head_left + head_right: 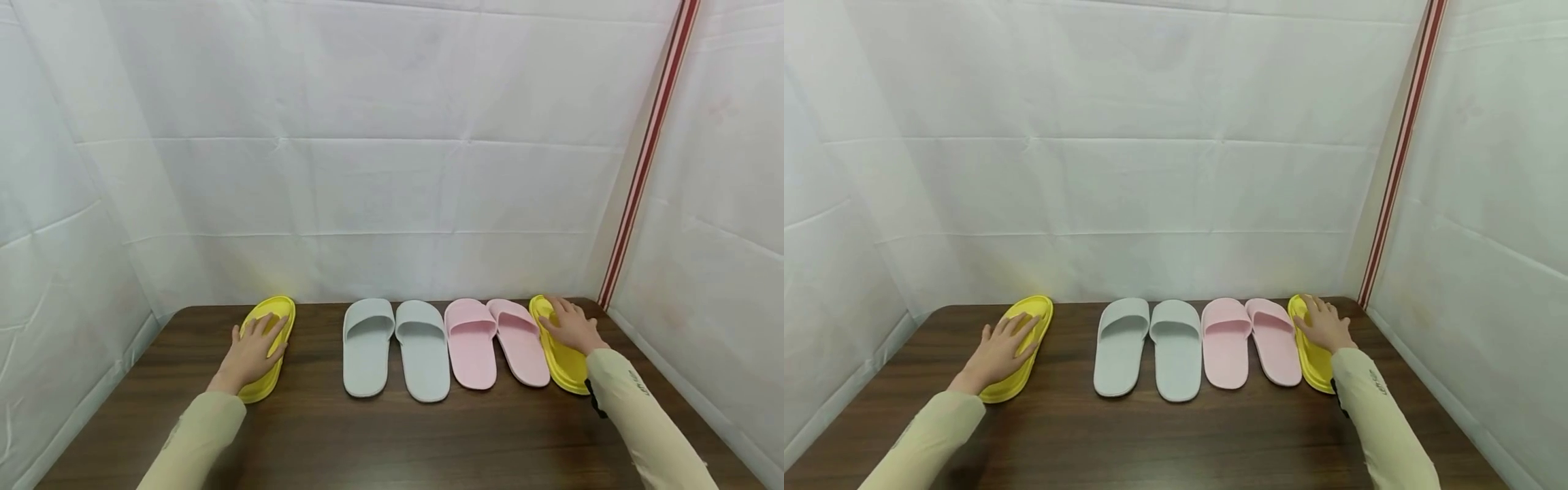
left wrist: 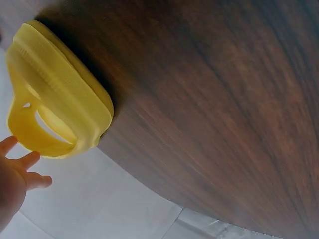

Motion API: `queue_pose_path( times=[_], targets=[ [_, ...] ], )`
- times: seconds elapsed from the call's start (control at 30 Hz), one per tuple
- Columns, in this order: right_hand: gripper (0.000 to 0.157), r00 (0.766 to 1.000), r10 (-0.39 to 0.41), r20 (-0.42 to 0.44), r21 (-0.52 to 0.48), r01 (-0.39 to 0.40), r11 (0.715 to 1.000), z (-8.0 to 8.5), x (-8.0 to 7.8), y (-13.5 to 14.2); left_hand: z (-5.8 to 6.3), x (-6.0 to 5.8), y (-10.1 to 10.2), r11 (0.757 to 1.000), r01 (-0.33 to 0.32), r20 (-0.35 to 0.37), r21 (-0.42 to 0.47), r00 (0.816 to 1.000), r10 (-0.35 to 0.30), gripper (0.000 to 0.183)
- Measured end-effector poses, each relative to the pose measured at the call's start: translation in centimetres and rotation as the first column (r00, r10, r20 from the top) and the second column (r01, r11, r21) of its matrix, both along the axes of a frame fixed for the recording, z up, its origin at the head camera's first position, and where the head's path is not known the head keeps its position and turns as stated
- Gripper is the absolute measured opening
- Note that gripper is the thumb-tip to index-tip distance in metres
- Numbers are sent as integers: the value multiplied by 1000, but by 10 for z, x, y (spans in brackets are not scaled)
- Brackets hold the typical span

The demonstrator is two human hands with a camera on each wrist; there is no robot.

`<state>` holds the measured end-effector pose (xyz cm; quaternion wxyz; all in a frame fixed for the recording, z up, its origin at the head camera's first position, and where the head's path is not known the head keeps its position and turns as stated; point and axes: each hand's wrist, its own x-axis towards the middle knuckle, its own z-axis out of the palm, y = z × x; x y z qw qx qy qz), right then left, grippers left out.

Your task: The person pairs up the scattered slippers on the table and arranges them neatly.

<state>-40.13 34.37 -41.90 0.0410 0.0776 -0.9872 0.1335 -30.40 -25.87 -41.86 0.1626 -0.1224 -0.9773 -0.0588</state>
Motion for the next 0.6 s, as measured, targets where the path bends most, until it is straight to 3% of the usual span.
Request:
queue_pose_path(
  times=[0.2, 0.47, 0.6],
  targets=[
    [62, 999, -21, 27, 60, 19, 998, 1, 3, -7, 3, -1, -1, 1000, -20, 15, -17, 1000, 21, 51],
    [65, 997, -62, 46, 43, 60, 997, -2, 1, -6, 3, -2, -4, 999, -35, 43, -26, 998, 36, 52],
    [58, 999, -46, 29, 44, 44, 998, -4, 2, 0, 5, -2, -6, 999, -38, 43, -28, 998, 39, 51]
  ],
)
